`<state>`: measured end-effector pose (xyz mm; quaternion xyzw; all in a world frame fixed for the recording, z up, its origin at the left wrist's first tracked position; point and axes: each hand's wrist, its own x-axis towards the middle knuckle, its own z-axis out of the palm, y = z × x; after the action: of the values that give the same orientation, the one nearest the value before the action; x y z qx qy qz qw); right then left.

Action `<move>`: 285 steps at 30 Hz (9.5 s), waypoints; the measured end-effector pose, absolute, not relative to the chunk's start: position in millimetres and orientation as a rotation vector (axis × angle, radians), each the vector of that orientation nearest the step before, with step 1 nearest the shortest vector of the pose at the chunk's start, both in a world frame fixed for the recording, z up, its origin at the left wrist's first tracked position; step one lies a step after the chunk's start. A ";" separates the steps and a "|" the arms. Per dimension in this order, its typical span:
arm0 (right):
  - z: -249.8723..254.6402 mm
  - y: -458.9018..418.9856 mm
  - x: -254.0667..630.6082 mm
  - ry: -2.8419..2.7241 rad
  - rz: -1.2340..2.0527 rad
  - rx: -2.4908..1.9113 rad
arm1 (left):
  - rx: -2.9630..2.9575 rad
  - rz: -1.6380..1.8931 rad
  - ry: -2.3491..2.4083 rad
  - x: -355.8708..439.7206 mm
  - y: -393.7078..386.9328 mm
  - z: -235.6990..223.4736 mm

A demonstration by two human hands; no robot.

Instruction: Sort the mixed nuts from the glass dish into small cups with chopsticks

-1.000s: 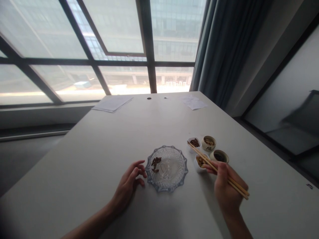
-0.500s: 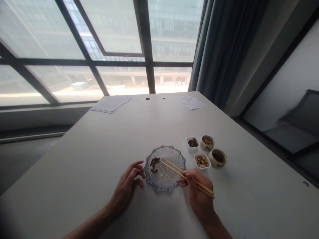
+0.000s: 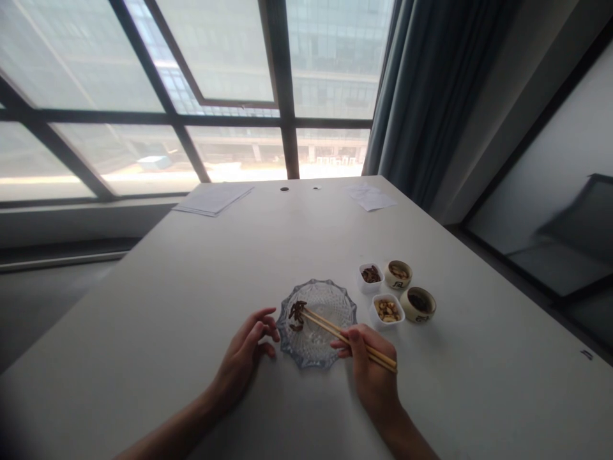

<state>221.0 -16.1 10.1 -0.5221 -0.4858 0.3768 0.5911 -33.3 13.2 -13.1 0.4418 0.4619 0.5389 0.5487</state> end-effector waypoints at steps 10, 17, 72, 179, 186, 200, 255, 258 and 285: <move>19.9 -14.2 243.4 -1.121 0.562 -1.250 | 1.054 1.282 1.106 -33.4 12.7 -11.9; 36.4 -1.9 292.7 -1.014 0.212 -1.354 | 1.054 1.277 1.104 -34.6 12.5 -14.1; 30.5 -16.5 263.2 -1.221 0.588 -1.168 | 1.041 1.276 1.088 -34.1 10.8 -12.1; 40.6 2.1 307.4 -0.816 0.315 -1.293 | 1.042 1.277 1.091 -33.6 11.2 -12.7; 38.8 -1.7 304.7 -0.889 0.324 -1.268 | 1.042 1.280 1.085 -34.0 10.6 -14.0; 16.1 -21.9 224.7 -1.342 0.882 -1.103 | 1.027 1.281 1.089 -32.4 10.1 -10.1; 23.6 -18.8 282.8 -1.156 0.352 -1.257 | 1.034 1.281 1.084 -34.1 11.5 -15.1; 29.0 -7.7 301.2 -1.053 0.151 -1.309 | 1.038 1.278 1.084 -34.7 10.9 -15.5; 9.1 -9.0 224.6 -1.531 0.727 -0.971 | 1.037 1.281 1.084 -33.5 12.0 -15.8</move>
<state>224.6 -9.0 9.1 -0.4120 -0.6494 0.3083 0.5600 -33.5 12.0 -15.8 0.4385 0.4583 0.5415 0.5517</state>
